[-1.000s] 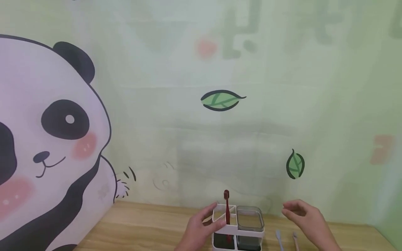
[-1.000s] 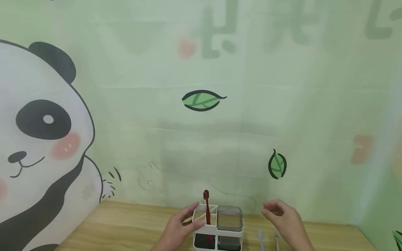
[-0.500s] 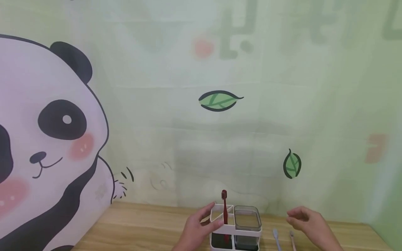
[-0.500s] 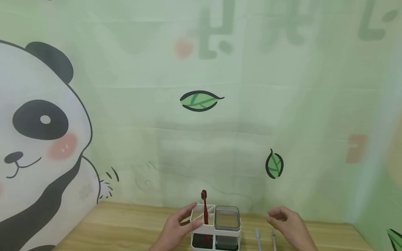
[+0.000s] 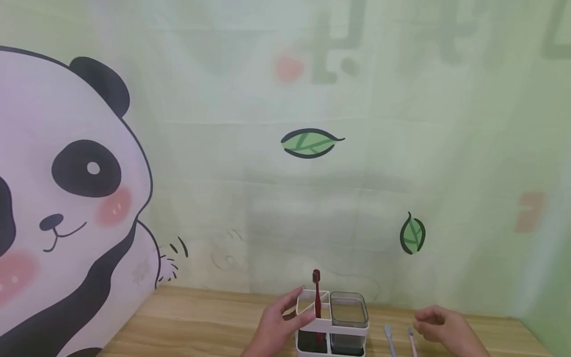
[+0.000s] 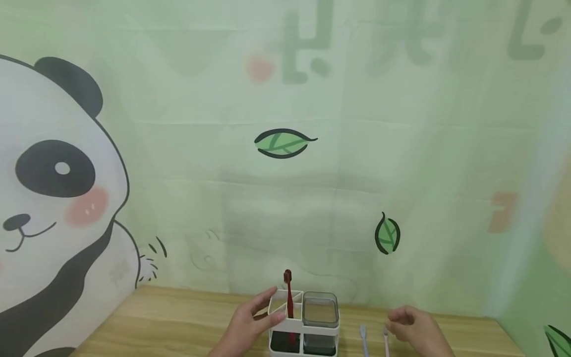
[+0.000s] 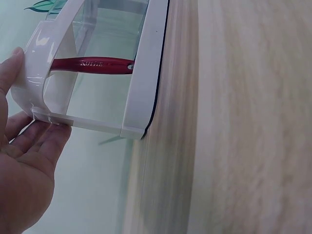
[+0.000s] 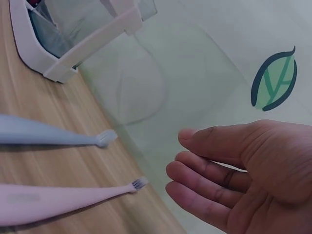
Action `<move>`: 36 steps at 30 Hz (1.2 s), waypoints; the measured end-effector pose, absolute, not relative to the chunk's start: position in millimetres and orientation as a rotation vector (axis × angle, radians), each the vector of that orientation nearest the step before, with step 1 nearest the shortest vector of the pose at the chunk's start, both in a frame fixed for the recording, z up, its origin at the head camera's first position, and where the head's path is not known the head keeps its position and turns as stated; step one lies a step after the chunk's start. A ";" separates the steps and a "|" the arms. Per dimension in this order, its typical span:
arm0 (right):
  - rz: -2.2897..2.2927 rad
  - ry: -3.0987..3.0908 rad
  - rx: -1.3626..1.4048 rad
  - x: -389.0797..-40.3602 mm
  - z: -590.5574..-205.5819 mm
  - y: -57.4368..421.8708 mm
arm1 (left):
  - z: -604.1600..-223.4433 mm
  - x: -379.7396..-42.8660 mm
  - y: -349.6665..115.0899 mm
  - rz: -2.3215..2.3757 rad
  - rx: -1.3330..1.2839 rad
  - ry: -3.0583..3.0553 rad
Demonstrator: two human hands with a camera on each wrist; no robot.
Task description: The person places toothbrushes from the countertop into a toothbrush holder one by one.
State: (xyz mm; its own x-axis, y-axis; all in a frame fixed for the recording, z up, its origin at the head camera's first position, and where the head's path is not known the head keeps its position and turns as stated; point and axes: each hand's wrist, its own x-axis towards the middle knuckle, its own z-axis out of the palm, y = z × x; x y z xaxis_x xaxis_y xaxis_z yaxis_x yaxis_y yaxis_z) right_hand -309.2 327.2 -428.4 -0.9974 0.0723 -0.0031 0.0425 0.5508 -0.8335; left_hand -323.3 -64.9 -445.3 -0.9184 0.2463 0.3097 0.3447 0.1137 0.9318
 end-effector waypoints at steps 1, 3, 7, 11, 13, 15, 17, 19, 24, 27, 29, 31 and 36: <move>1.481 -2.749 -0.104 -309.6 -430.6 328.5 | -445.5 -323.6 -65.0 -1.946 -0.611 -2.284; 1.516 -2.761 -0.133 -310.8 -434.6 330.0 | -445.6 -323.6 -64.9 -1.951 -0.609 -2.284; 1.514 -2.801 -0.168 -314.4 -441.8 331.6 | -445.6 -322.7 -64.5 -1.954 -0.620 -2.276; 1.492 -2.831 -0.220 -316.4 -446.8 332.6 | -445.4 -321.7 -64.1 -1.948 -0.643 -2.264; 1.486 -2.845 -0.241 -316.2 -448.6 333.3 | -445.4 -321.5 -63.7 -1.949 -0.645 -2.265; 1.484 -2.855 -0.258 -315.6 -450.1 333.8 | -445.3 -321.7 -63.7 -1.948 -0.640 -2.273; 1.493 -2.870 -0.271 -315.0 -451.1 334.2 | -445.4 -321.9 -63.7 -1.948 -0.637 -2.279; 1.505 -2.869 -0.282 -314.3 -452.0 333.7 | -445.7 -322.6 -63.6 -1.946 -0.634 -2.282; 1.609 -2.828 -0.314 -314.6 -455.4 331.8 | -446.3 -323.8 -63.0 -1.942 -0.633 -2.283; 1.673 -2.796 -0.335 -315.4 -458.3 330.9 | -446.1 -323.1 -62.9 -1.936 -0.629 -2.286; 1.693 -2.789 -0.340 -316.0 -460.4 330.3 | -445.8 -322.8 -62.9 -1.931 -0.630 -2.283; 1.692 -2.790 -0.332 -316.8 -462.8 329.8 | -445.7 -322.5 -63.2 -1.928 -0.633 -2.281; 1.633 -2.809 -0.317 -318.5 -466.6 327.6 | -446.2 -322.4 -63.7 -1.919 -0.638 -2.273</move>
State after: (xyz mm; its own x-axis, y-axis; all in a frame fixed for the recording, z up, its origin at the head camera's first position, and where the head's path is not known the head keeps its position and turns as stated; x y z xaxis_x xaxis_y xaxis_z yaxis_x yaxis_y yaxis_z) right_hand -318.5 327.6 -466.6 -0.9737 0.1049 -0.2021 0.2276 0.4829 -0.8456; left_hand -322.4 -63.7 -446.2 -0.9072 0.2505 0.3379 0.3752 0.1187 0.9193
